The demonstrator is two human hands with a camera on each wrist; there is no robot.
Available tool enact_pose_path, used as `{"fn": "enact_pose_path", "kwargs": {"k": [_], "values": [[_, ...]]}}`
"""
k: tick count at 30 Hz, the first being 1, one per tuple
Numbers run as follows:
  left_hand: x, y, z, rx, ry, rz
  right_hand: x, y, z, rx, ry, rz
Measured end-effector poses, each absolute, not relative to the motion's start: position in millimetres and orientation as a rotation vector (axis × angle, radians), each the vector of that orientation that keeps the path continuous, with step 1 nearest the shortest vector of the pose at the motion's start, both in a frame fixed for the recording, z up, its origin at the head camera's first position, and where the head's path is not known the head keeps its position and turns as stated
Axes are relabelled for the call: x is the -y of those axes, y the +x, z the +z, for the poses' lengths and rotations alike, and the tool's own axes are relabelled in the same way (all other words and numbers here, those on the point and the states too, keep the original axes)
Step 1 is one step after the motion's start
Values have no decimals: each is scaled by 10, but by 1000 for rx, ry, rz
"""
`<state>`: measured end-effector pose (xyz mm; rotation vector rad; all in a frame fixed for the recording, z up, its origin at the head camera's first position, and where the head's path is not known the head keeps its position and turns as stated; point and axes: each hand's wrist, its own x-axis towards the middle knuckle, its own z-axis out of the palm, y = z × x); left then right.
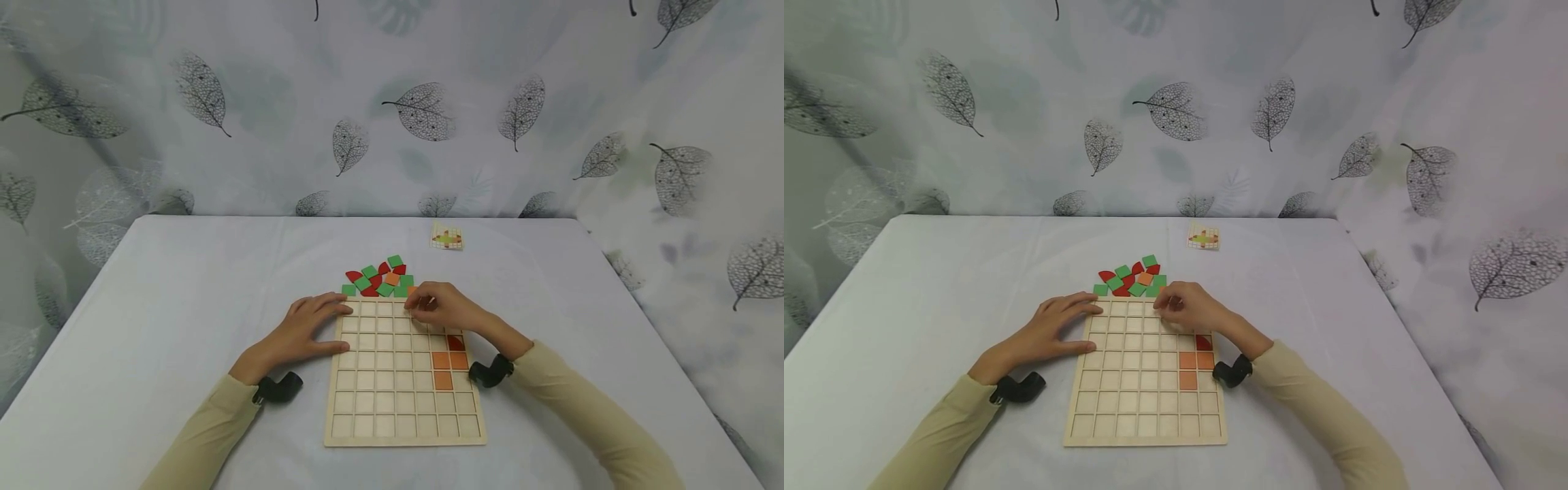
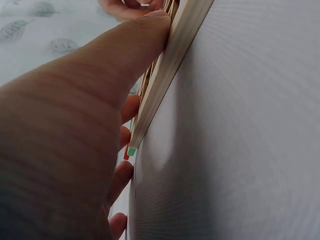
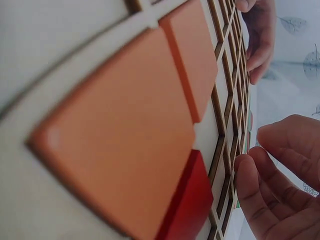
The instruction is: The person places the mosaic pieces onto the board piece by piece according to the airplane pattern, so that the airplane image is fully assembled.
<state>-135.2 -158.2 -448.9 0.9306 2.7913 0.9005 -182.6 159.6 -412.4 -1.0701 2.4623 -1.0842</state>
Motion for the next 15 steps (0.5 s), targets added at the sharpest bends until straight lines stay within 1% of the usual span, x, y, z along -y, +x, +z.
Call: {"fn": "enact_pose_path", "kwargs": {"k": [15], "values": [[1593, -1335, -4456, -2770, 948, 929, -1528, -2001, -4145, -2565, -957, -1059]]}}
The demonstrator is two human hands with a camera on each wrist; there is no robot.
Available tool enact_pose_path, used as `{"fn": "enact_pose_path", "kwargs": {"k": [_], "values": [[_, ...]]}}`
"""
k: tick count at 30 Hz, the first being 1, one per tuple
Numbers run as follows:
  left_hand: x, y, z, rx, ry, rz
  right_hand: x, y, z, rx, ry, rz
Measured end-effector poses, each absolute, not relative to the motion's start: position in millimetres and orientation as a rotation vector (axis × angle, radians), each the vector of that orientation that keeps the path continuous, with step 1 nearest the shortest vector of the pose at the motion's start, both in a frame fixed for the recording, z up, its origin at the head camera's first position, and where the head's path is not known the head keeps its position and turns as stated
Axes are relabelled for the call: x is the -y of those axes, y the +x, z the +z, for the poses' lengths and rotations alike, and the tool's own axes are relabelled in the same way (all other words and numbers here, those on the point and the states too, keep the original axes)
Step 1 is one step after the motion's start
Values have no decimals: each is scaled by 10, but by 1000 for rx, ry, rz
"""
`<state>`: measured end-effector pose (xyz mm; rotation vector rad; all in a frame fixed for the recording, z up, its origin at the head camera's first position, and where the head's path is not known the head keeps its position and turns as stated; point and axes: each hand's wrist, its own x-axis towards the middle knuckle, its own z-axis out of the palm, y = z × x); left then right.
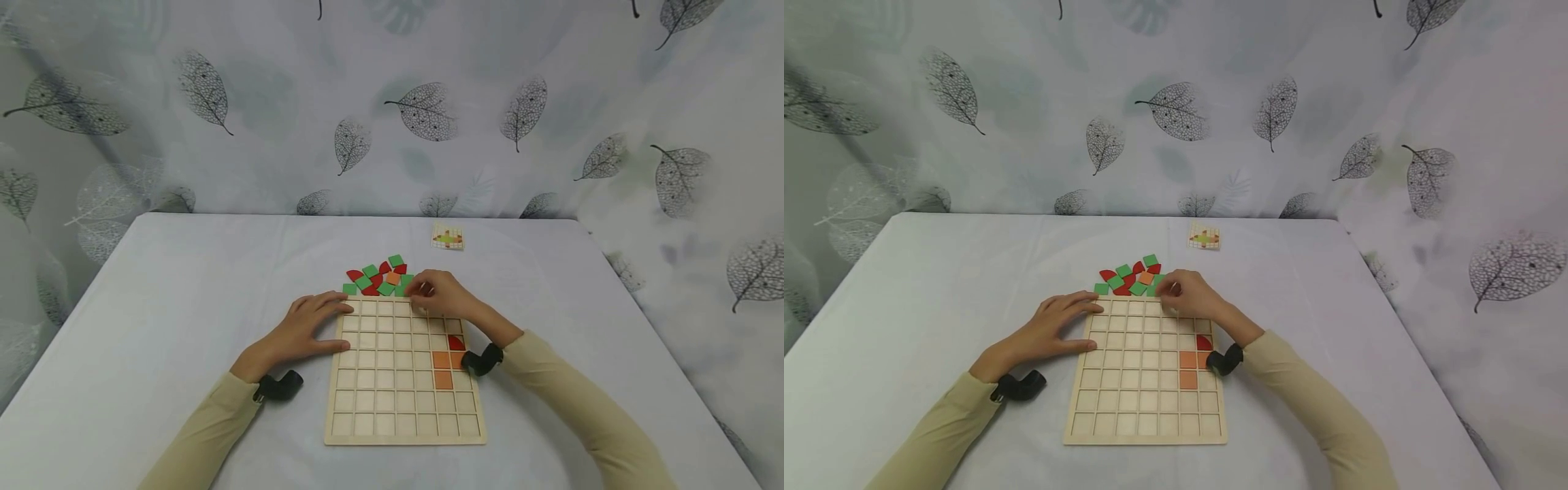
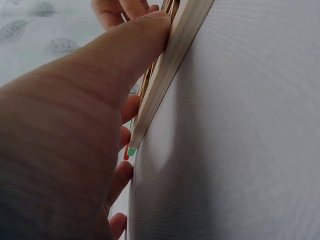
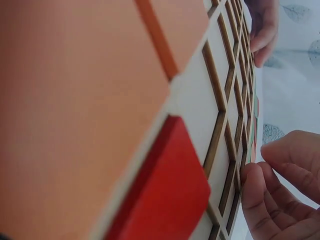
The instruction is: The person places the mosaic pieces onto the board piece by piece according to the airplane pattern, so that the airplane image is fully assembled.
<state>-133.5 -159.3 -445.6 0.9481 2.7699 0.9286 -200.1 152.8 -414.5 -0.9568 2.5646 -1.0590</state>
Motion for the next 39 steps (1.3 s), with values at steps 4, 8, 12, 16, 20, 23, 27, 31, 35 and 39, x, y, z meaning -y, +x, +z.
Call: {"fn": "enact_pose_path", "kwargs": {"k": [4, 8, 12, 16, 20, 23, 27, 31, 35, 39], "values": [[1589, -1339, -4458, -2770, 956, 929, -1517, -2066, -4146, -2572, -936, -1092], [1589, -1343, -4461, -2771, 956, 928, -1484, -2118, -4142, -2573, -920, -1121], [1589, -1346, -4461, -2772, 951, 921, -1452, -2169, -4146, -2604, -851, -1104], [1589, -1348, -4458, -2773, 950, 922, -1425, -2224, -4146, -2635, -741, -1099], [1585, -1348, -4453, -2771, 950, 929, -1402, -2286, -4153, -2638, -667, -1130], [1585, -1347, -4453, -2769, 947, 927, -1386, -2327, -4164, -2625, -644, -1143], [1588, -1343, -4455, -2769, 949, 923, -1373, -2369, -4180, -2610, -639, -1124], [1594, -1342, -4450, -2775, 950, 920, -1365, -2405, -4192, -2607, -677, -1104], [1600, -1342, -4446, -2779, 945, 917, -1353, -2429, -4198, -2617, -713, -1073], [1605, -1341, -4453, -2776, 947, 927, -1341, -2429, -4190, -2640, -725, -1014]]}}
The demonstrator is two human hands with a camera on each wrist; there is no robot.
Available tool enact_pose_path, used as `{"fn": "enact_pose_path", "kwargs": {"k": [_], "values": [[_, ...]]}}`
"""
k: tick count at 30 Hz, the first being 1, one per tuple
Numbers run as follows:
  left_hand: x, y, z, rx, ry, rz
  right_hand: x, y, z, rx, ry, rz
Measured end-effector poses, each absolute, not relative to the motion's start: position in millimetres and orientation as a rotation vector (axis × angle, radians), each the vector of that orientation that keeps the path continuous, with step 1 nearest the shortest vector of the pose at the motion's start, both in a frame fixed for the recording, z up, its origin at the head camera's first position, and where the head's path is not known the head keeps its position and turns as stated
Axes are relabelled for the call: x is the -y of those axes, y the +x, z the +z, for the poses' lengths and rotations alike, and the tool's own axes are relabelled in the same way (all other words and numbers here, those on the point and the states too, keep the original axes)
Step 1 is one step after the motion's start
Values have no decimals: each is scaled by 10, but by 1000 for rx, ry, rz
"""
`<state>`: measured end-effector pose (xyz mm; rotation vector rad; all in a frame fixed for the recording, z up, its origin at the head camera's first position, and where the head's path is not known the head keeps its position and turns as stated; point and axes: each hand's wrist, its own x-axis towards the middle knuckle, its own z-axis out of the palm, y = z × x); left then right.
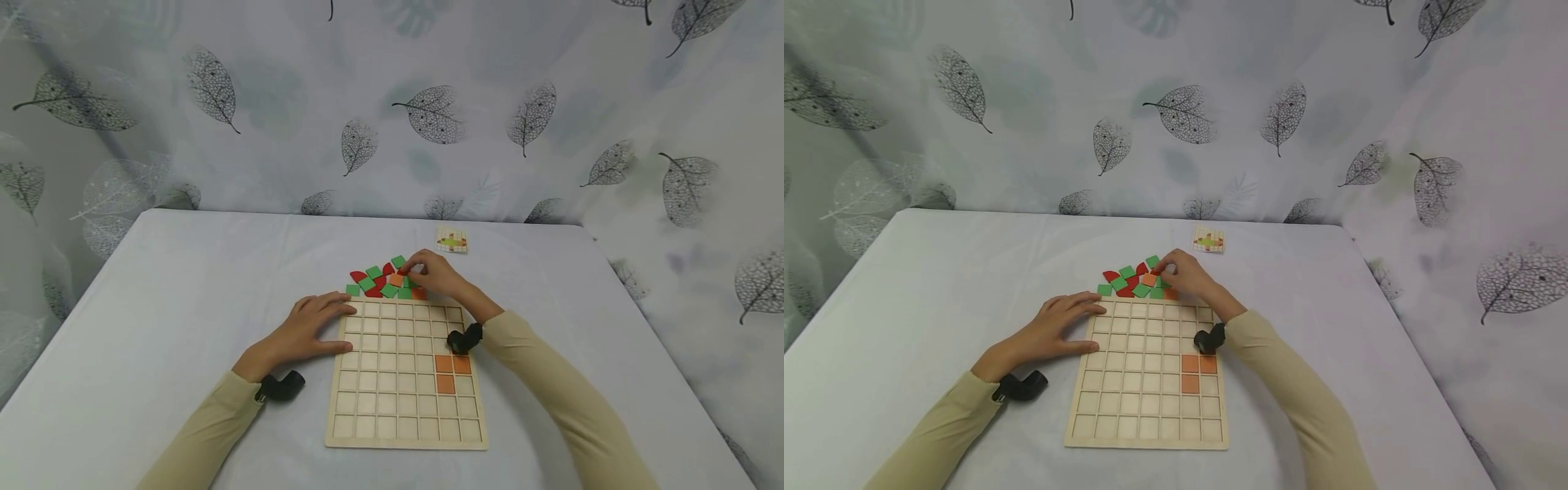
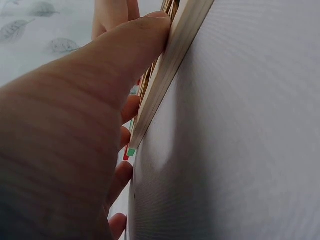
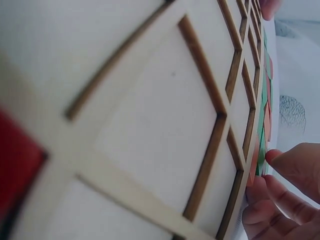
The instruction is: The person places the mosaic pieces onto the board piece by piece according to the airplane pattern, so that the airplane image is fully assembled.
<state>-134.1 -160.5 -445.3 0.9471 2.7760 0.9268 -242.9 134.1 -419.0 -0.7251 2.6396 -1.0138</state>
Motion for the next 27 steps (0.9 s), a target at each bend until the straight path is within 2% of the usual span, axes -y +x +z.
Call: {"fn": "enact_pose_path", "kwargs": {"k": [8, 14, 22, 27], "values": [[1609, -1334, -4466, -2770, 941, 926, -1396, -2377, -4148, -2710, -669, -922], [1619, -1325, -4469, -2768, 941, 930, -1461, -2373, -4152, -2734, -751, -900], [1618, -1331, -4484, -2769, 942, 936, -1499, -2394, -4195, -2656, -990, -870], [1612, -1337, -4472, -2772, 943, 930, -1508, -2402, -4177, -2666, -984, -840]]}}
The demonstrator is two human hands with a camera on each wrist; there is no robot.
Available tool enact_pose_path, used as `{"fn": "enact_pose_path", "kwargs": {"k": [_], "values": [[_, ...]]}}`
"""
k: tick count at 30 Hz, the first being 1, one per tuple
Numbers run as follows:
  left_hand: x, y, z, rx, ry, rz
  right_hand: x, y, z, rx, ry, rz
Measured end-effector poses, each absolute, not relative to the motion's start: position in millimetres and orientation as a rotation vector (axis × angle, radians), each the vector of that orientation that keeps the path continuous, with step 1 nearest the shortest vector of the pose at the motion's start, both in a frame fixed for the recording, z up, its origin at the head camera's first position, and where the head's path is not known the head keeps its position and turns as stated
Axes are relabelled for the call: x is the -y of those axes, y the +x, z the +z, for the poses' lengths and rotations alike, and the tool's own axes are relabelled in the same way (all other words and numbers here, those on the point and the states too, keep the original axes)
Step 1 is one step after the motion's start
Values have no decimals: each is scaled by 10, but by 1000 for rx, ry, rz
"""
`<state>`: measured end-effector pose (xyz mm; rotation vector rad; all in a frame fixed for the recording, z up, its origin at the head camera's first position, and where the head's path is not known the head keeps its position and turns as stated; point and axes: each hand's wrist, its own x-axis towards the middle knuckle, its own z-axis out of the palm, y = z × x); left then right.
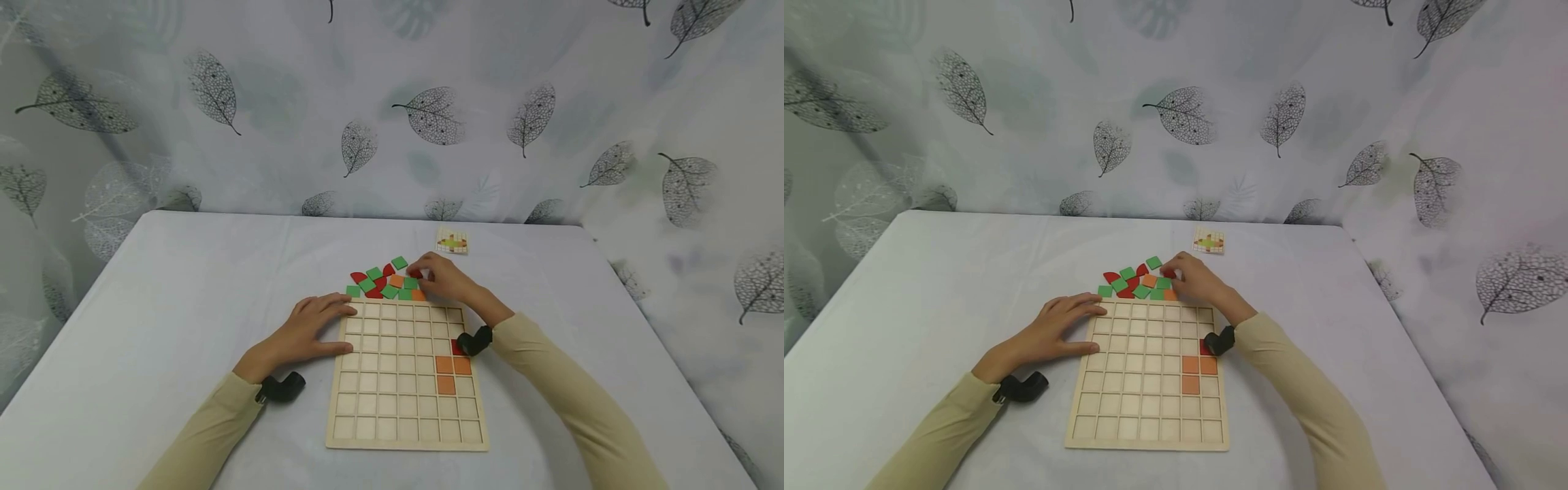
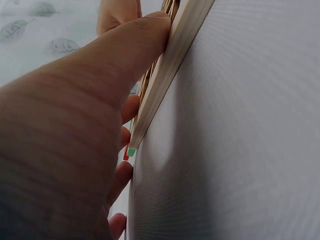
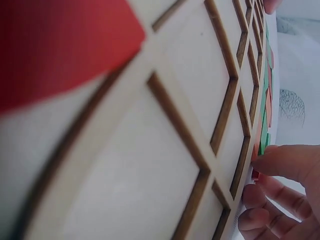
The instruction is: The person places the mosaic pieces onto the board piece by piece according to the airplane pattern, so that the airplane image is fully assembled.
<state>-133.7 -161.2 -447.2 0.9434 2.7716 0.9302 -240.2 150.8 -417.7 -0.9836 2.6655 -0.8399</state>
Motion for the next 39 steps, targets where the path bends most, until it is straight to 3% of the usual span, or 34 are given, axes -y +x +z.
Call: {"fn": "enact_pose_path", "kwargs": {"k": [39], "values": [[1584, -1331, -4457, -2781, 954, 935, -1801, -2218, -4198, -2790, -600, -892]]}}
